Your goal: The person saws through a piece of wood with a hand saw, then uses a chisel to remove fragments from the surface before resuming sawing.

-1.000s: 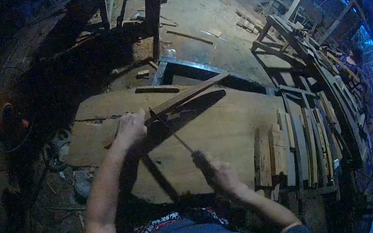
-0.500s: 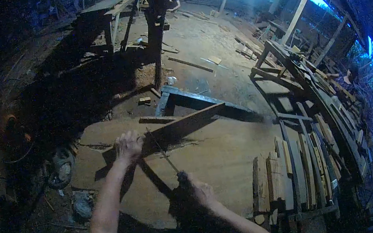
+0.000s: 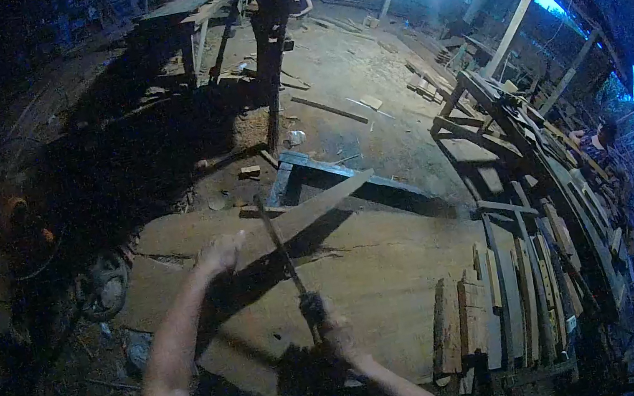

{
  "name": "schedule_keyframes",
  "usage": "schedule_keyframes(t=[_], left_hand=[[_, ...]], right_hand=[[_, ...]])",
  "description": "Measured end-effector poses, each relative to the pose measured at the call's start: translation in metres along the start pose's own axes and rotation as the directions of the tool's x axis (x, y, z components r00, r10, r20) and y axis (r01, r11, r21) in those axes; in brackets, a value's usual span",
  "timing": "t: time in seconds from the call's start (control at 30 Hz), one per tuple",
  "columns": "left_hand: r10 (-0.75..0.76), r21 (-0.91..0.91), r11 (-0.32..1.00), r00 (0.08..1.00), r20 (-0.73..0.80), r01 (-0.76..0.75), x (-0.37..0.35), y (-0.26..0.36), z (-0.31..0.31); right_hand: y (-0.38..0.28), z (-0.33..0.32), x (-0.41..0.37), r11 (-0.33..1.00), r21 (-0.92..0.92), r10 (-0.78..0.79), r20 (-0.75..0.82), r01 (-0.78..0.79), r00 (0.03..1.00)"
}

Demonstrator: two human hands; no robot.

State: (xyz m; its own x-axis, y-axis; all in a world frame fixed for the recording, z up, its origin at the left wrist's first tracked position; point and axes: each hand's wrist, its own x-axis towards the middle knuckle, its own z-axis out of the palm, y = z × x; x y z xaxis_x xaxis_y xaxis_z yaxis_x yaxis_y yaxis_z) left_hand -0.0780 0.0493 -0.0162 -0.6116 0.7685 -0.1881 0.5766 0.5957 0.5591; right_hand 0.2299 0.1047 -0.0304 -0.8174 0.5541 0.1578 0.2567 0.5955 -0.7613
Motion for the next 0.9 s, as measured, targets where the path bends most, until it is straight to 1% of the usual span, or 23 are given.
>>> schedule_keyframes(t=[0.07,0.1,0.13,0.17,0.2,0.27,0.3,0.37,0.4,0.43,0.47,0.5,0.53,0.57,0.63,0.67,0.7,0.77,0.8,0.87,0.9], left_hand=[[0.004,0.065,0.998,0.995,-0.099,0.002,-0.028,0.024,-0.026],[0.003,0.07,0.998,0.996,-0.092,0.003,-0.017,0.009,-0.013],[0.217,0.219,0.962,0.947,-0.238,-0.166,0.002,-0.017,0.01],[0.435,0.383,0.874,0.834,-0.34,-0.3,0.014,-0.03,0.023],[0.439,0.385,0.871,0.835,-0.332,-0.305,0.006,-0.02,0.015],[0.261,0.232,0.961,0.789,-0.556,-0.154,-0.018,0.012,-0.016],[0.263,0.236,0.959,0.792,-0.552,-0.154,-0.018,0.013,-0.018],[0.347,0.318,0.935,0.599,-0.721,-0.159,-0.018,0.012,-0.021],[0.304,0.353,0.934,0.646,-0.7,-0.057,-0.018,0.015,-0.021],[0.304,0.356,0.933,0.646,-0.7,-0.054,-0.021,0.017,-0.02],[0.315,0.409,0.913,0.65,-0.691,-0.008,-0.026,0.019,-0.017],[0.324,0.459,0.888,0.656,-0.681,0.038,-0.032,0.023,-0.016],[0.28,0.476,0.876,0.726,-0.628,0.074,-0.034,0.023,-0.012],[0.28,0.48,0.874,0.728,-0.626,0.076,-0.035,0.019,-0.006],[0.399,0.545,0.837,0.628,-0.668,0.048,-0.037,0.012,0.009],[0.398,0.512,0.858,0.581,-0.71,0.038,-0.038,0.012,0.014],[0.398,0.514,0.857,0.584,-0.708,0.039,-0.038,0.011,0.017],[0.343,0.464,0.886,0.649,-0.68,0.018,-0.037,0.008,0.022],[0.342,0.464,0.885,0.648,-0.681,0.021,-0.037,0.007,0.019],[0.27,0.319,0.946,0.682,-0.68,-0.057,-0.032,0.004,0.008],[0.271,0.321,0.945,0.681,-0.68,-0.056,-0.022,-0.004,0.007]], right_hand=[[-0.024,-0.017,0.004,0.984,-0.087,-0.166,-0.124,0.156,0.978],[-0.024,-0.019,0.006,0.985,-0.083,-0.159,-0.125,0.15,0.979],[-0.024,-0.021,0.008,0.992,-0.028,-0.122,-0.149,0.119,0.981],[-0.022,-0.023,0.007,0.996,0.027,-0.084,-0.174,0.09,0.981],[-0.017,-0.025,0.005,0.996,0.03,-0.077,-0.178,0.083,0.981],[-0.004,-0.029,0.001,0.998,0.028,0.063,-0.11,-0.061,0.992],[-0.011,-0.035,-0.002,0.997,0.033,0.067,-0.111,-0.064,0.992],[-0.033,-0.047,-0.006,0.979,0.017,0.205,-0.01,-0.205,0.979],[-0.029,-0.043,-0.006,0.979,0.021,0.204,-0.008,-0.204,0.979],[-0.021,-0.038,-0.007,0.996,0.039,0.084,-0.09,-0.081,0.992],[-0.012,-0.032,-0.007,0.998,0.046,-0.036,-0.172,0.044,0.984],[-0.004,-0.028,-0.008,0.998,0.05,-0.036,-0.171,0.045,0.985],[0.004,-0.026,-0.009,1.0,-0.004,-0.007,-0.144,0.007,0.989],[0.011,-0.023,-0.01,0.998,-0.059,0.025,-0.12,-0.032,0.992],[-0.014,-0.031,-0.003,0.999,-0.027,0.016,-0.093,-0.018,0.996],[-0.023,-0.033,-0.001,1.0,0.003,0.003,-0.068,-0.002,0.998],[-0.017,-0.027,0.001,1.0,0.006,0.004,-0.066,-0.004,0.998],[0.001,-0.013,0.005,0.99,-0.083,0.117,-0.02,-0.118,0.993],[-0.01,-0.013,0.008,0.99,-0.082,0.115,-0.019,-0.116,0.993],[-0.04,-0.018,0.017,0.994,-0.016,0.109,0.043,-0.108,0.993],[-0.036,-0.011,0.022,0.994,-0.013,0.107,0.043,-0.106,0.993]])
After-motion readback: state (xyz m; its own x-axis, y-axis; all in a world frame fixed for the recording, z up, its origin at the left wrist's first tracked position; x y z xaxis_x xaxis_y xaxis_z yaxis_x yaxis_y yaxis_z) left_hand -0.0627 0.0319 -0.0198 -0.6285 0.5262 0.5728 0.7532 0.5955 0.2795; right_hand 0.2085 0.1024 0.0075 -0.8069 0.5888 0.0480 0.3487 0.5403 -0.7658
